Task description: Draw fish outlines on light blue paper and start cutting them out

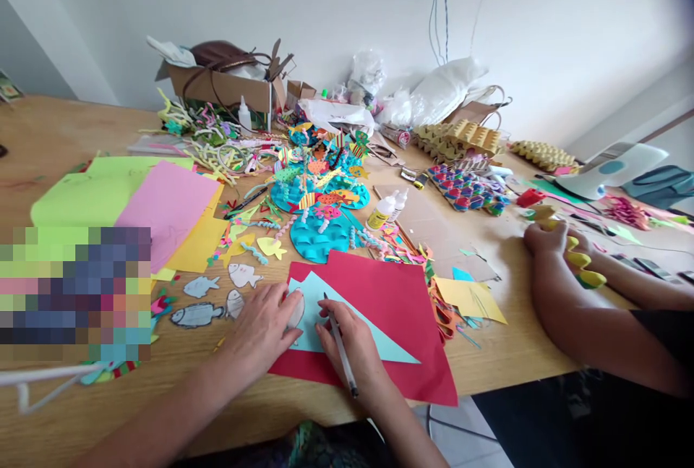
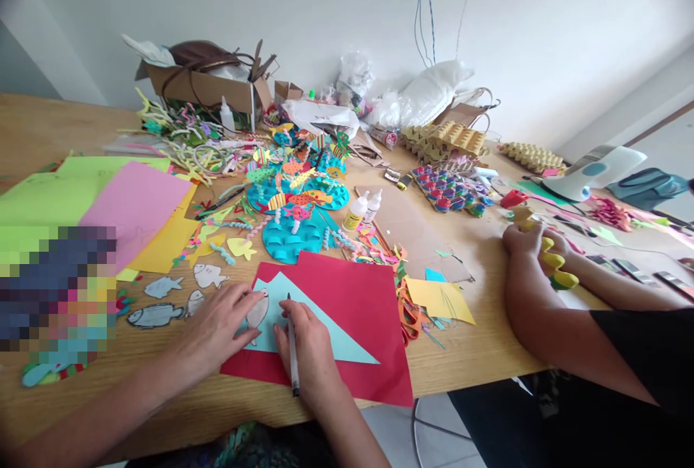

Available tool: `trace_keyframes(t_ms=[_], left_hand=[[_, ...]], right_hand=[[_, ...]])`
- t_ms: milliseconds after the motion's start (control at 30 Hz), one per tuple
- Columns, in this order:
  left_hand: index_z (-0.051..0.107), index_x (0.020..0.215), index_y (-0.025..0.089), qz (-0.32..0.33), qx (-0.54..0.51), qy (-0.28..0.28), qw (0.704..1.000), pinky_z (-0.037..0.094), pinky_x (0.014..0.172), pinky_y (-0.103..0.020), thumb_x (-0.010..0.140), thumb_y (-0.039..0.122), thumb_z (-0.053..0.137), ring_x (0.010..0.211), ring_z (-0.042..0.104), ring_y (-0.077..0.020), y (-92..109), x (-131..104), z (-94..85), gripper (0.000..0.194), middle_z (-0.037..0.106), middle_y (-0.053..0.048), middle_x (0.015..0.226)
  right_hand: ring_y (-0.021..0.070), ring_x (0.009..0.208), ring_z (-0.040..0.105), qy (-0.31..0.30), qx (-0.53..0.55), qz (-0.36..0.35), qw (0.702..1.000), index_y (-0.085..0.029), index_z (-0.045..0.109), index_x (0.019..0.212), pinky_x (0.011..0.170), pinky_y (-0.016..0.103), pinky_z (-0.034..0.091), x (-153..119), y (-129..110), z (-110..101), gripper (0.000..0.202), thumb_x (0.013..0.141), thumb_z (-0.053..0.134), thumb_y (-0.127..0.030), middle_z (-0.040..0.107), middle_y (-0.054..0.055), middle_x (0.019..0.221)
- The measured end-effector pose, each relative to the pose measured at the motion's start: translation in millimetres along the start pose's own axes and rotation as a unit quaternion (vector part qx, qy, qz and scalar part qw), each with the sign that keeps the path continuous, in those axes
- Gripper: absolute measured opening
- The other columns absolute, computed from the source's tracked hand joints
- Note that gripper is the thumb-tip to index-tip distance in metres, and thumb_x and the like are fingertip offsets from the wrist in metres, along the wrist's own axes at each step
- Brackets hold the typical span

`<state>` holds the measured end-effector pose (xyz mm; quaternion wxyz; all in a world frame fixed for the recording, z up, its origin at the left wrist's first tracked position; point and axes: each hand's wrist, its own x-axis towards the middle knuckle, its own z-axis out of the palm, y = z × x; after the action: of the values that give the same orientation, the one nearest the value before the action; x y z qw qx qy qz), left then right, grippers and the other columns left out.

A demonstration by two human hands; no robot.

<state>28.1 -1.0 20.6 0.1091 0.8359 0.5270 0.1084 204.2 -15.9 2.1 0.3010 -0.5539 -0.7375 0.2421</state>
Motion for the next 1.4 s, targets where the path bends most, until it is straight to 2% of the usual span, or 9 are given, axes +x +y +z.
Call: trace_keyframes(t_ms=[267, 467, 700, 933, 1233, 1400], left_hand=[[0.053, 0.1, 0.02, -0.001, 0.022, -0.052, 0.998, 0.045, 0.084, -0.037, 0.074, 0.003, 0.052, 0.102, 0.051, -0.0244, 11, 9, -4.4, 0.031, 0.052, -0.008, 0.105], [0.054, 0.099, 0.019, 0.002, 0.039, -0.05, 0.998, 0.044, 0.083, -0.037, 0.073, -0.006, 0.041, 0.099, 0.051, -0.0235, 12, 10, -3.4, 0.038, 0.052, -0.009, 0.102], [0.051, 0.104, 0.019, -0.009, 0.007, -0.053, 0.999, 0.045, 0.084, -0.034, 0.071, -0.001, 0.047, 0.098, 0.051, -0.022, 7, 8, -3.9, 0.039, 0.05, -0.007, 0.102], [0.054, 0.101, 0.02, -0.014, 0.026, -0.063, 0.998, 0.045, 0.08, -0.033, 0.071, -0.006, 0.037, 0.094, 0.052, -0.0217, 4, 13, -3.5, 0.043, 0.051, -0.006, 0.095], [0.047, 0.124, 0.022, -0.046, -0.021, -0.091, 0.995, 0.039, 0.093, -0.034, 0.074, 0.001, 0.04, 0.108, 0.05, -0.0221, -4, 14, -13.5, 0.054, 0.051, -0.008, 0.113], [0.054, 0.113, 0.019, -0.02, 0.041, -0.104, 0.994, 0.043, 0.084, -0.037, 0.074, -0.001, 0.038, 0.098, 0.053, -0.025, -4, 19, -9.9, 0.047, 0.054, -0.01, 0.103]], right_hand=[[0.0191, 0.076, 0.065, 0.05, 0.022, -0.016, 0.998, -0.017, 0.058, 0.104, 0.07, 0.029, 0.053, -6, 3, 5, 0.03, 0.075, 0.05, -0.013, 0.066, 0.009, 0.087], [0.0195, 0.077, 0.065, 0.065, 0.024, -0.036, 0.997, -0.016, 0.057, 0.104, 0.07, 0.03, 0.053, -8, 5, 7, 0.029, 0.077, 0.048, -0.014, 0.066, 0.01, 0.086], [0.0186, 0.075, 0.065, 0.067, 0.022, -0.037, 0.997, -0.016, 0.058, 0.104, 0.07, 0.028, 0.053, -8, 6, 7, 0.029, 0.078, 0.047, -0.015, 0.066, 0.009, 0.085], [0.0188, 0.077, 0.066, 0.07, 0.024, -0.035, 0.997, -0.015, 0.058, 0.103, 0.071, 0.027, 0.053, -9, 5, 6, 0.027, 0.079, 0.046, -0.015, 0.067, 0.01, 0.086], [0.0186, 0.075, 0.066, 0.084, 0.017, -0.051, 0.995, -0.013, 0.059, 0.102, 0.069, 0.027, 0.053, -8, 4, 6, 0.027, 0.079, 0.045, -0.013, 0.067, 0.01, 0.084], [0.0181, 0.075, 0.065, 0.084, 0.016, -0.052, 0.995, -0.013, 0.059, 0.102, 0.069, 0.027, 0.053, -8, 5, 6, 0.027, 0.079, 0.045, -0.013, 0.067, 0.01, 0.084]])
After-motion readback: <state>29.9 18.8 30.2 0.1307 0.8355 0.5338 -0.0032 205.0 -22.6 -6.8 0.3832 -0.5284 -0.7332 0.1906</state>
